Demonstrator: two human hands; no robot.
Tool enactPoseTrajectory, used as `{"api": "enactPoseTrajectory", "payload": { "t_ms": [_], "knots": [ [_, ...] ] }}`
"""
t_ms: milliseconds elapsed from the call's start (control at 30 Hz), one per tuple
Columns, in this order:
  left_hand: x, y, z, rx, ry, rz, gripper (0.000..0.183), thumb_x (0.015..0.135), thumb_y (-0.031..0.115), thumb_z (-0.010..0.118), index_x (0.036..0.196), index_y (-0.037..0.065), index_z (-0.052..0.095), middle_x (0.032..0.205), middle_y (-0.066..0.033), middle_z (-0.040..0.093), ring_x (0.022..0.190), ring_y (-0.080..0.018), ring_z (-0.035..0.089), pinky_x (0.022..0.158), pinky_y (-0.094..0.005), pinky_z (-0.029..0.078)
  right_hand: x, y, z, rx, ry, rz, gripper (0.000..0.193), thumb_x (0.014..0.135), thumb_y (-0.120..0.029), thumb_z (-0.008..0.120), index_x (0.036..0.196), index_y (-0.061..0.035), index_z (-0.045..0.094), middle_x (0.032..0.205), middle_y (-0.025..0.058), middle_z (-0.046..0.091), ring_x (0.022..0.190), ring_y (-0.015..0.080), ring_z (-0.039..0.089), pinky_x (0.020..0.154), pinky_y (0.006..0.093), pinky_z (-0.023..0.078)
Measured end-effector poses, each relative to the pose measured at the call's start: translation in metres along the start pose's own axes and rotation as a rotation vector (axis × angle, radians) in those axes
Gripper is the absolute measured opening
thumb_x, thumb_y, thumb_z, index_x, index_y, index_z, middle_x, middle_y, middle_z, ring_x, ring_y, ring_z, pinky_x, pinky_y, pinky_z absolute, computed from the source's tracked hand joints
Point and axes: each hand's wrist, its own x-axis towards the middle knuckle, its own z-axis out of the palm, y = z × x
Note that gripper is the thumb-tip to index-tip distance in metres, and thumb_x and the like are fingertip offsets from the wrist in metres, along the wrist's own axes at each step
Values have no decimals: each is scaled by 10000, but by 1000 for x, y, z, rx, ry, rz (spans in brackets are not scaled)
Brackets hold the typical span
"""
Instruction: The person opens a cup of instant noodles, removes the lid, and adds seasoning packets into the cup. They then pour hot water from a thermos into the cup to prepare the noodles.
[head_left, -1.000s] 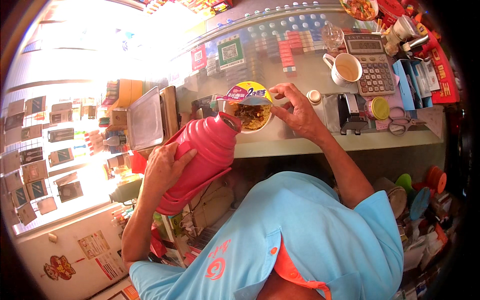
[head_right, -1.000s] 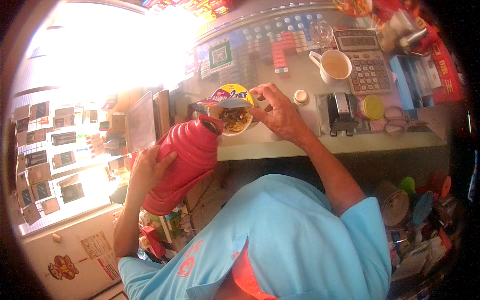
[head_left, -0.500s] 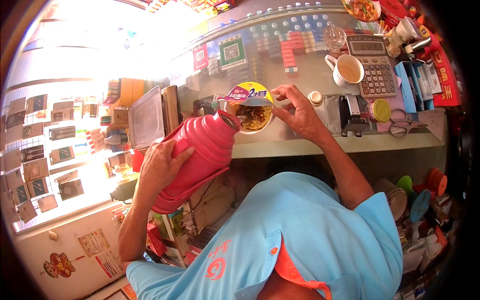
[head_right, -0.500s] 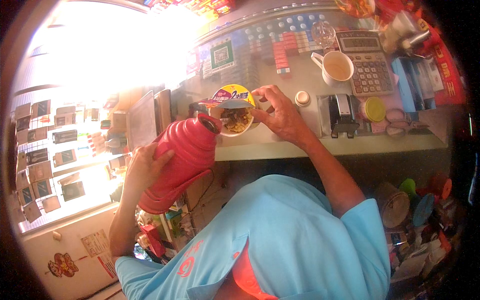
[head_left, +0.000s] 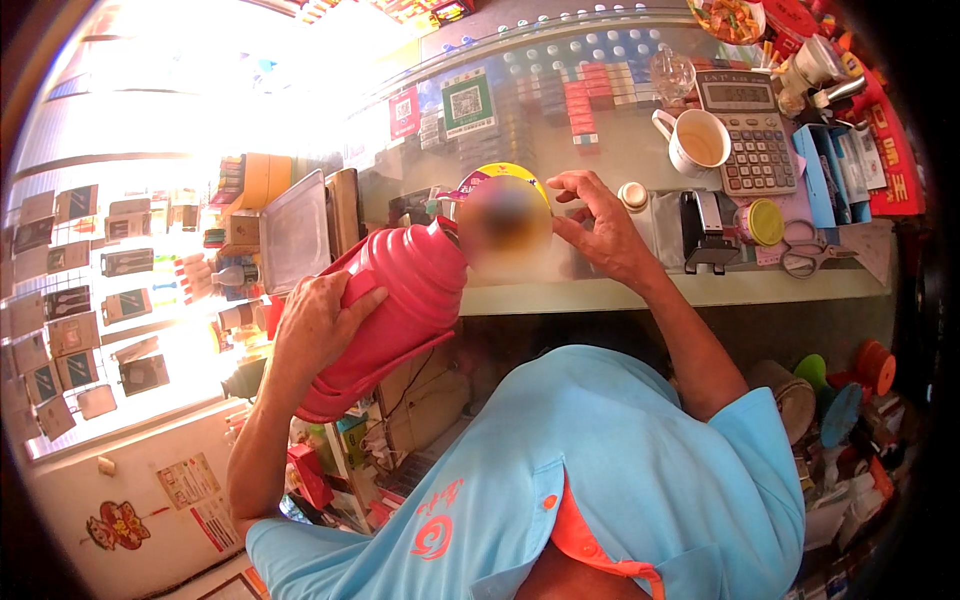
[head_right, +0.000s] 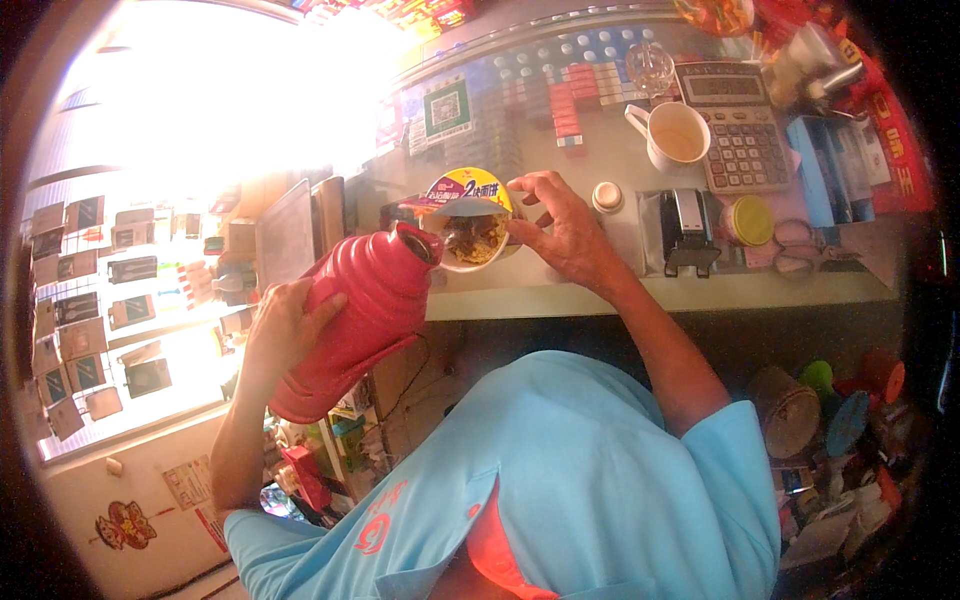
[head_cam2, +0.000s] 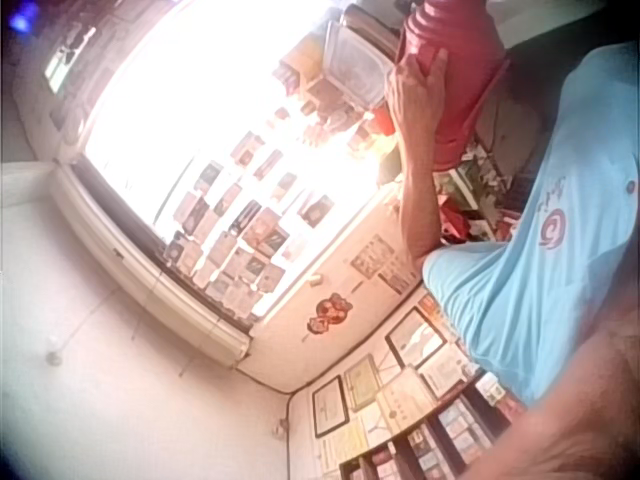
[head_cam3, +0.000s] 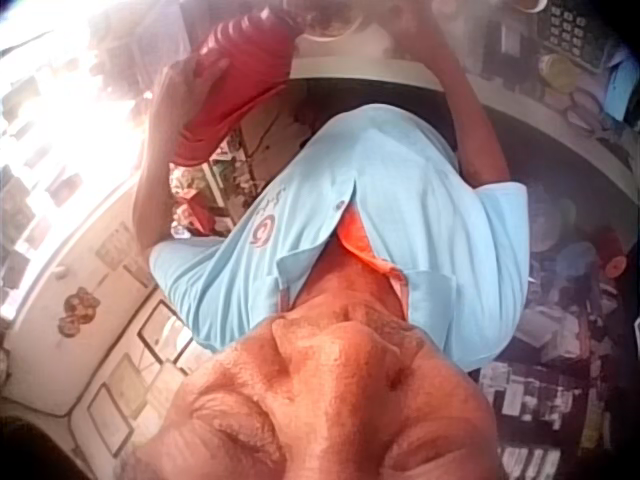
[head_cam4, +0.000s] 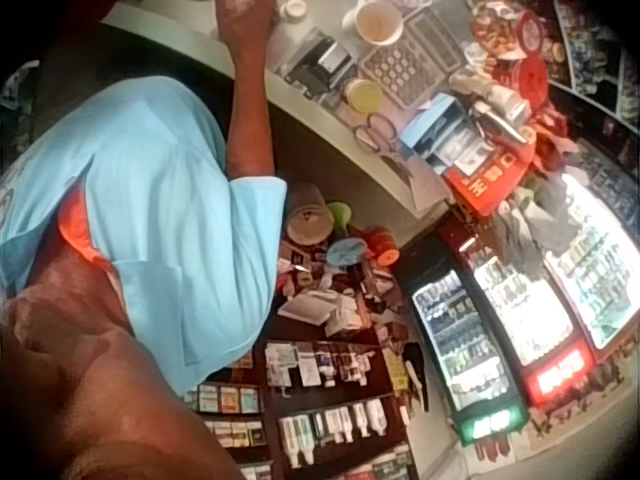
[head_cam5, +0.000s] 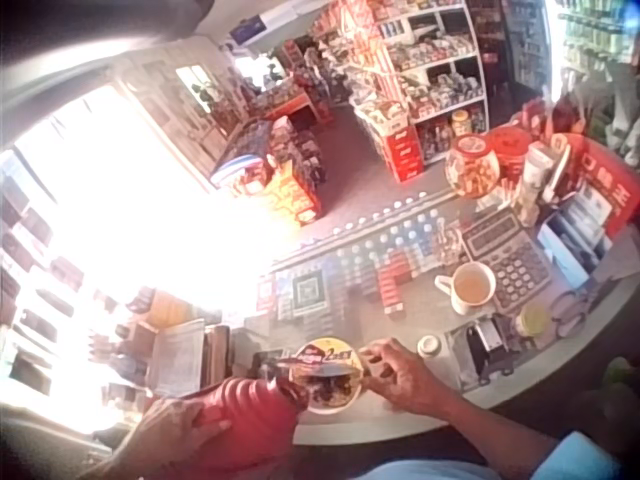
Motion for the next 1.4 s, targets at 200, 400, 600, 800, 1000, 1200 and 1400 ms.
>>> {"api": "enactPoseTrajectory", "payload": {
  "t_ms": [200,400,600,800,1000,1200,1400],
  "knots": [
    [1,4,-4,24,-8,-5,526,915,429,704,747,-59,600,697,-286,594,730,-454,611,718,-526,467,-2,-3,-1,-16,-6,13,502,929,-307,717,1320,-41,549,1303,130,559,1135,251,604,837,347,558],
    [2,2,-4,4,13,35,521,915,427,704,752,-58,602,701,-285,592,731,-452,608,725,-527,465,-4,-6,-3,-13,0,14,508,927,-292,727,1329,-37,547,1301,133,556,1135,249,603,839,345,562],
    [2,4,-6,1,-11,-4,521,914,424,705,741,-55,597,699,-283,588,735,-453,606,731,-527,461,-6,-9,-4,27,-22,70,505,926,-280,724,1346,-64,543,1294,80,532,1152,201,568,910,330,507],
    [2,2,-3,9,18,13,516,914,414,707,722,-50,586,694,-283,581,730,-451,601,725,-527,456,-7,-9,-6,34,-20,53,513,926,-290,718,1351,-65,540,1298,83,537,1150,200,568,905,332,511],
    [1,1,-4,5,37,10,508,910,403,714,710,-43,578,676,-272,576,707,-447,594,707,-526,451,-6,-8,-4,-5,-5,-6,525,922,-296,736,1333,-34,541,1302,137,558,1133,255,606,846,354,569],
    [0,0,-5,-8,49,20,511,910,403,715,703,-43,576,660,-270,569,680,-443,590,679,-521,447,-5,-7,-3,5,-14,4,495,928,-250,720,1331,-26,540,1309,141,556,1140,258,605,852,349,573],
    [-1,0,-5,-6,34,18,524,912,414,711,699,-43,569,650,-266,562,668,-440,581,678,-522,442,-5,-10,-3,35,-29,45,489,933,-274,721,1336,-62,542,1298,81,540,1154,199,571,919,341,514]
  ]
}}
